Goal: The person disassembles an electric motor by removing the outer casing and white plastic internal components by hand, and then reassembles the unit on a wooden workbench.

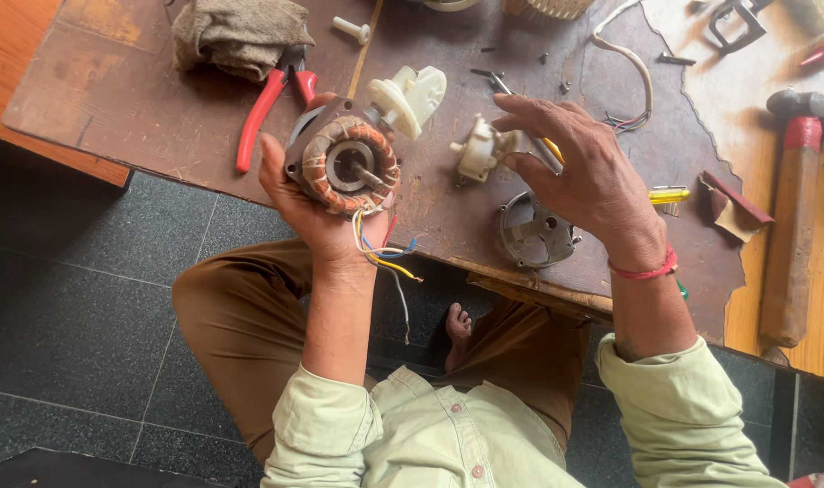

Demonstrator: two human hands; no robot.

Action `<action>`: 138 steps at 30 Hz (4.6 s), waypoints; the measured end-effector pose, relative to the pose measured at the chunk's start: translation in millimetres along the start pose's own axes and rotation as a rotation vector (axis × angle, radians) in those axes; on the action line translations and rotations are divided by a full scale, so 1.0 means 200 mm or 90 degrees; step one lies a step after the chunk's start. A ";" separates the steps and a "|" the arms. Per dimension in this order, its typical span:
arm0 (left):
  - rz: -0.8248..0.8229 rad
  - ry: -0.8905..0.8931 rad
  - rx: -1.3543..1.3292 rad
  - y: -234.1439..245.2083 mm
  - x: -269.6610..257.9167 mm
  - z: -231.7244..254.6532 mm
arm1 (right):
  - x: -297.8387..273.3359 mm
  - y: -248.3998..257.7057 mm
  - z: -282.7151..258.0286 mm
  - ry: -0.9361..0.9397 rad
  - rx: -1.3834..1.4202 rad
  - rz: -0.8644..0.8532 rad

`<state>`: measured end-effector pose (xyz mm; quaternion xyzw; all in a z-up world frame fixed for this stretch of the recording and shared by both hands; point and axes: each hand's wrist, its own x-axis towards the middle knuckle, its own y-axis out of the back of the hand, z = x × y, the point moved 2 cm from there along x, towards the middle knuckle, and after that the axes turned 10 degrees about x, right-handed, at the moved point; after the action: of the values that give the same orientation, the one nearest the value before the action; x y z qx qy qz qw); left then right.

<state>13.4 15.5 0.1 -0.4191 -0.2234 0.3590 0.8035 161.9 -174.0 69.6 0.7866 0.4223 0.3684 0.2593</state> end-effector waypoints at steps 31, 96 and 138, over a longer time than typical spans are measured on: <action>-0.026 0.110 -0.078 0.04 0.00 -0.02 | -0.19 -0.08 0.02 0.030 0.834 0.391; -0.040 0.105 -0.079 0.04 0.00 -0.01 | -0.25 -0.14 -0.06 -0.077 1.454 0.633; -0.104 -0.136 0.145 -0.06 -0.13 0.17 | 0.02 -0.02 -0.05 0.008 0.011 0.093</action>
<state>-21.3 7.8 28.0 -0.2651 -0.2984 0.3582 0.8440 153.6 -168.3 74.5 0.8151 0.3685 0.3874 0.2228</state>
